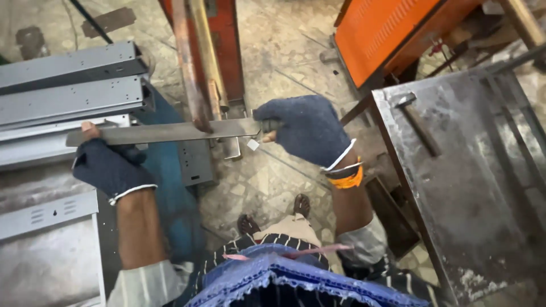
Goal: The person assembles a metal frame by inserting a small metal piece into a larger metal profile and securing it with a hammer. They repeat this process for multiple frames, stacking the completed assemblies on a nearby table.
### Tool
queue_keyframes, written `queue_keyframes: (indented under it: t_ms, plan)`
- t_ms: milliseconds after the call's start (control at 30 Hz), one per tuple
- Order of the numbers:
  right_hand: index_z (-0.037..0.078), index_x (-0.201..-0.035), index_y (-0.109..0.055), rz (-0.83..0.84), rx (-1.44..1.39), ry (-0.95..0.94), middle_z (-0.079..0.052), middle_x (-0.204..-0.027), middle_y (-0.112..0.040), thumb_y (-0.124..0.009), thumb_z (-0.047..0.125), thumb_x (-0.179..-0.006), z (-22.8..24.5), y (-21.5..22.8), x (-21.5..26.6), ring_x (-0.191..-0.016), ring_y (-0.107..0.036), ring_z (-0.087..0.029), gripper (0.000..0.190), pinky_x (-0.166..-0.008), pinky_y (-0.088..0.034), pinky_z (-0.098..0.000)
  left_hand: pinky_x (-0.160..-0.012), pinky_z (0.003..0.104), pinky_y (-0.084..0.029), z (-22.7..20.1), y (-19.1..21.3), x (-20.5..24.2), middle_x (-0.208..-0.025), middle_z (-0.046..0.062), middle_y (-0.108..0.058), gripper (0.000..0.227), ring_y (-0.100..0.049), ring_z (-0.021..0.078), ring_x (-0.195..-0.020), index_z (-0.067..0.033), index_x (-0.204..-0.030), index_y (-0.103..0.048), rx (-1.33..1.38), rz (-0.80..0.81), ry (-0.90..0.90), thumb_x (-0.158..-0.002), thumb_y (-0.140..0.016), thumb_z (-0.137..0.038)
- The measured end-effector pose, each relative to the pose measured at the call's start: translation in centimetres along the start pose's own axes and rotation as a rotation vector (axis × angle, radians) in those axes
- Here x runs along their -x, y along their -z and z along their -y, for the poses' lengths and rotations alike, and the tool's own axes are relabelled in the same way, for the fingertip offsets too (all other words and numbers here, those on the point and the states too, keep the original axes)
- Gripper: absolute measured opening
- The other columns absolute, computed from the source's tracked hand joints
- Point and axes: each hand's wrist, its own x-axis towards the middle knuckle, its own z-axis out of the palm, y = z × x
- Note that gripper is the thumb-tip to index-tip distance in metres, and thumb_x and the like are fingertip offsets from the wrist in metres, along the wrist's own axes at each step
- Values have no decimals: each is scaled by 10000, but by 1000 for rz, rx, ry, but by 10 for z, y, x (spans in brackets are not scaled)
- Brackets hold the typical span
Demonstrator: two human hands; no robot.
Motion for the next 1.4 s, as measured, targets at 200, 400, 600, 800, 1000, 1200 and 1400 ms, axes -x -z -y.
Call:
queue_keyframes:
  t_ms: [200,400,600,800,1000,1200,1400]
  plan:
    - [127,-1068,-724,27,-172,-133,-13,-897,-771,-800,122,-850,-25,46,21,-791,-792,-130,231,-664,-611,-261,-366,326,-432,16,-39,55,-677,53,-647,266,-568,154,-440,-43,-927,-701,-112,42,123,-958,-787,-292]
    - [140,-957,-636,-50,-23,-89,-45,-737,-735,-840,193,-806,14,-6,-10,-663,-728,-243,259,-606,-535,-393,-390,325,-512,6,-7,-4,-736,80,-762,288,-689,171,-489,-75,-895,-763,-199,-76,53,-986,-749,-348]
    - [128,-964,-604,39,-89,-132,-36,-765,-732,-829,238,-861,16,-14,9,-693,-730,-245,271,-619,-535,-388,-395,340,-450,20,-10,7,-724,85,-690,360,-601,180,-488,-31,-846,-699,-124,-107,-88,-1021,-772,-337]
    - [191,-894,-624,0,-117,-225,6,-769,-744,-801,225,-877,-4,23,22,-668,-772,-156,181,-585,-579,-334,-319,331,-354,29,-10,19,-664,65,-658,349,-516,171,-394,-65,-795,-663,-100,-114,91,-957,-760,-359]
    - [144,-960,-598,-3,-115,-57,-40,-743,-693,-856,259,-804,10,-25,9,-700,-707,-277,322,-588,-499,-403,-336,342,-367,28,-17,31,-654,66,-619,386,-506,177,-408,-79,-782,-609,-128,-85,72,-977,-777,-368]
    - [136,-880,-599,-9,-92,-129,-7,-770,-720,-829,245,-782,-14,26,27,-680,-730,-214,272,-582,-516,-351,-357,354,-383,15,-4,36,-643,67,-572,445,-495,184,-424,-96,-766,-544,-145,-120,10,-1000,-797,-378]
    - [155,-884,-642,-132,-53,-58,-32,-721,-680,-801,187,-822,5,1,16,-663,-686,-263,173,-604,-491,-419,-505,375,-532,37,36,-4,-832,158,-754,446,-671,254,-600,-44,-946,-637,-55,96,-49,-1034,-712,-475]
